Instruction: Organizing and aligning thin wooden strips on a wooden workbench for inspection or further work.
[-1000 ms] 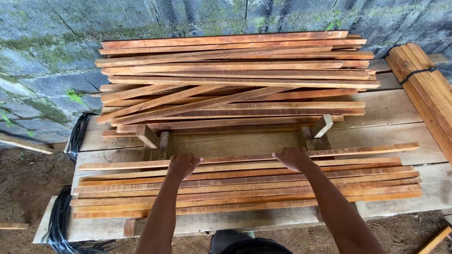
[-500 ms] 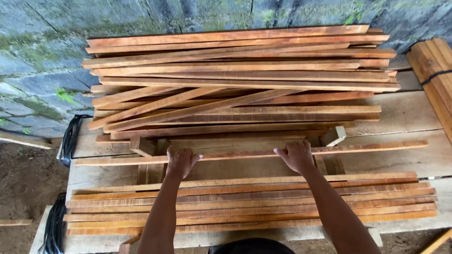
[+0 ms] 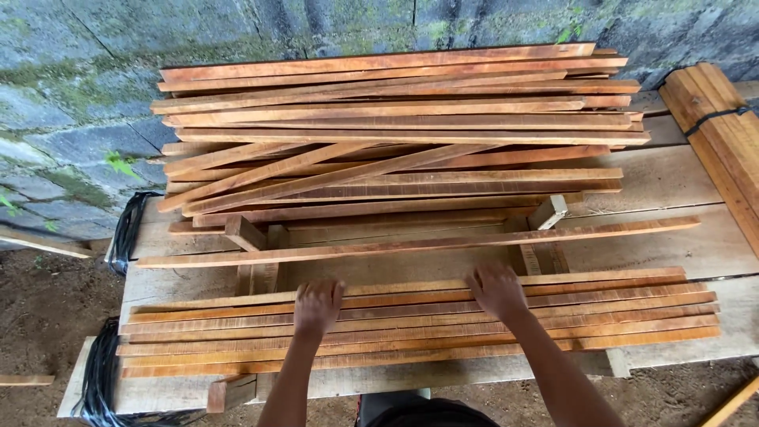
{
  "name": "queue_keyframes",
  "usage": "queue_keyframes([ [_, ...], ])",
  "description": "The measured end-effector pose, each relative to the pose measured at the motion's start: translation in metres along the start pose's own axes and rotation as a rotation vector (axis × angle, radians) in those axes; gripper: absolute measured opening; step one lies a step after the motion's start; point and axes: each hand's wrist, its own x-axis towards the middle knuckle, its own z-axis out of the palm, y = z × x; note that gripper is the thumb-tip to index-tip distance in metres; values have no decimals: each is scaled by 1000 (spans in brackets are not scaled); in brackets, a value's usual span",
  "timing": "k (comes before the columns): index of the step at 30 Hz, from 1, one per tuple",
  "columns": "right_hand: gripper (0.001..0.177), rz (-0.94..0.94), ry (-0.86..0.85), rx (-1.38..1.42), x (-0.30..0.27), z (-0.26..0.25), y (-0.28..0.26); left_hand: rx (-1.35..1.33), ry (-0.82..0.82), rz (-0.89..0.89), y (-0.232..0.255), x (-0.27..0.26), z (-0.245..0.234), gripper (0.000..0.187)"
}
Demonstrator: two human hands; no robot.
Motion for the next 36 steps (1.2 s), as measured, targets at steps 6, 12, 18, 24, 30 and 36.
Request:
queue_keyframes([
  [6,61,-38,-424,52,26,-58,-6,-103,-475,-47,2,33,-41,54],
  [12,44,-77,-252,37,49,-62,0,-59,-237,61,-12,61,-31,73],
  [18,56,-32,326,-144,24,-1,-3,203,-51,-109,0,22,-3,57],
  [24,59,41,386,-140,16,2,-3,117,-169,-272,-2,11,15,48],
  [30,58,187,90,101,18,5,-2,-169,-253,-255,18,28,-31,51],
  [36,45,228,-3,189,15,-4,-5,-318,-325,-363,-3,18,-3,48],
])
